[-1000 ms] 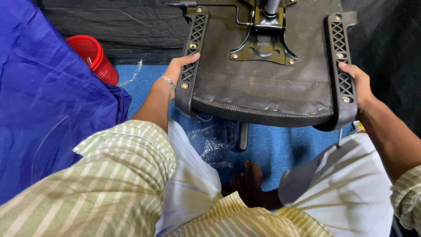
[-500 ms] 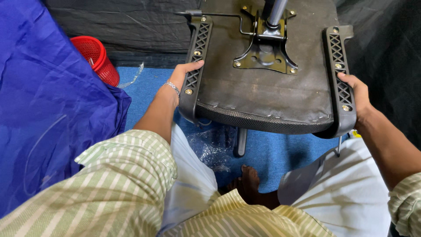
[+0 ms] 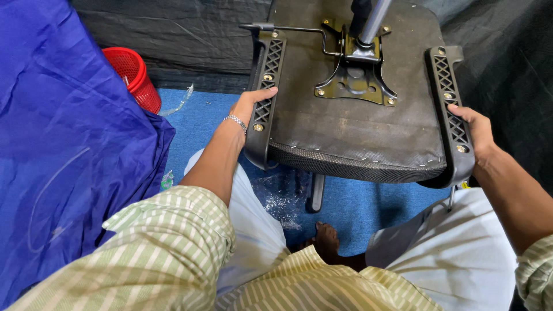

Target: The person uses a screwdriver to tighten screws on the underside of a black office chair, securing the armrests to the seat base. They work on multiple screws on both sides of the chair while sitting on the floor.

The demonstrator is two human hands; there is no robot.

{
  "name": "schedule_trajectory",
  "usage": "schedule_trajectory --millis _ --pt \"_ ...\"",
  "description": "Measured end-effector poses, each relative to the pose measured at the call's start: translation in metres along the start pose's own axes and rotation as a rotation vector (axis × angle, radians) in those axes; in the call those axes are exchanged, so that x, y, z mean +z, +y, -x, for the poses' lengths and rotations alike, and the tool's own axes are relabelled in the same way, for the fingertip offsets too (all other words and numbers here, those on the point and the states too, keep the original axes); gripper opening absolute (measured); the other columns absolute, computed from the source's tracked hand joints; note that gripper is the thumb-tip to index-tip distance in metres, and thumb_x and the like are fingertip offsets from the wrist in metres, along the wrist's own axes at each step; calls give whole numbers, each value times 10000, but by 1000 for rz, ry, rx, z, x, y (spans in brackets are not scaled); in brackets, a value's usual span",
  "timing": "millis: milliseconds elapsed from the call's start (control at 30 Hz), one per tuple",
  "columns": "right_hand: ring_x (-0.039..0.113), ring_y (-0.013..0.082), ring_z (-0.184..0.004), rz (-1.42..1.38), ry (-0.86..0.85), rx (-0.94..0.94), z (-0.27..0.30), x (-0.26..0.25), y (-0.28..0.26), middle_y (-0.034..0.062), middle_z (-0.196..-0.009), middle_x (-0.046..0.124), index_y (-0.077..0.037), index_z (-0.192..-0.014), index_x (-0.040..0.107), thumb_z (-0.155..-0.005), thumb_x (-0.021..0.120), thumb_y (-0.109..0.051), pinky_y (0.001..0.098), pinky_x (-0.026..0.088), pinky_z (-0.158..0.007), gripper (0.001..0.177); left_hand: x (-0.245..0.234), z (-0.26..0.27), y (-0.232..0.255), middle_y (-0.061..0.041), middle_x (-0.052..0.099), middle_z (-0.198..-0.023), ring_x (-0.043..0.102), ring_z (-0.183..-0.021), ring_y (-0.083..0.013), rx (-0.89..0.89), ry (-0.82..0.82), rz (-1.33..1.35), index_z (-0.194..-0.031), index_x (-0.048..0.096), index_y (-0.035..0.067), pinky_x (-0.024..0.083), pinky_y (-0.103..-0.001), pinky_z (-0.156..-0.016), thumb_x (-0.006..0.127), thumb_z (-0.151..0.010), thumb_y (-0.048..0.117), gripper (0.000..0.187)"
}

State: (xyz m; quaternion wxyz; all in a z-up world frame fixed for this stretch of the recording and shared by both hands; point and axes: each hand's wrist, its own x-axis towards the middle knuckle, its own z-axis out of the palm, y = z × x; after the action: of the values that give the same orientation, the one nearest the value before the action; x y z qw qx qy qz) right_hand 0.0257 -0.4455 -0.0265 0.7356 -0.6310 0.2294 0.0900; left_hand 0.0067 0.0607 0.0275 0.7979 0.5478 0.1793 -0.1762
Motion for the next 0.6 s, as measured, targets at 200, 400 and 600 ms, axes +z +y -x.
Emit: schedule_trajectory --millis 200,400,600 --pt "681 216 -824 -2 9 19 10 4 -6 80 -1029 733 -90 -1154 697 -941 649 -386 345 561 -792 367 1 9 -5 -140 793 -991 757 -782 -255 -2 71 -38 -1104 749 35 609 -365 -737 796 -707 348 508" --pt "684 188 -780 70 134 -4 35 19 -13 93 -1037 725 -31 -1169 688 -933 714 -379 318 569 -729 422 -1 11 -13 -140 789 -1006 756 -802 -257 -9 13 12 -1118 738 26 612 -381 -756 790 -738 357 507" --pt "712 227 -896 517 528 -128 64 32 -24 171 -1101 718 130 -1187 672 -917 821 -440 341 570 -773 648 0 13 -19 -145 784 -1023 763 -811 -244 -54 -2 33 -1195 692 26 616 -394 -749 776 -761 404 582"
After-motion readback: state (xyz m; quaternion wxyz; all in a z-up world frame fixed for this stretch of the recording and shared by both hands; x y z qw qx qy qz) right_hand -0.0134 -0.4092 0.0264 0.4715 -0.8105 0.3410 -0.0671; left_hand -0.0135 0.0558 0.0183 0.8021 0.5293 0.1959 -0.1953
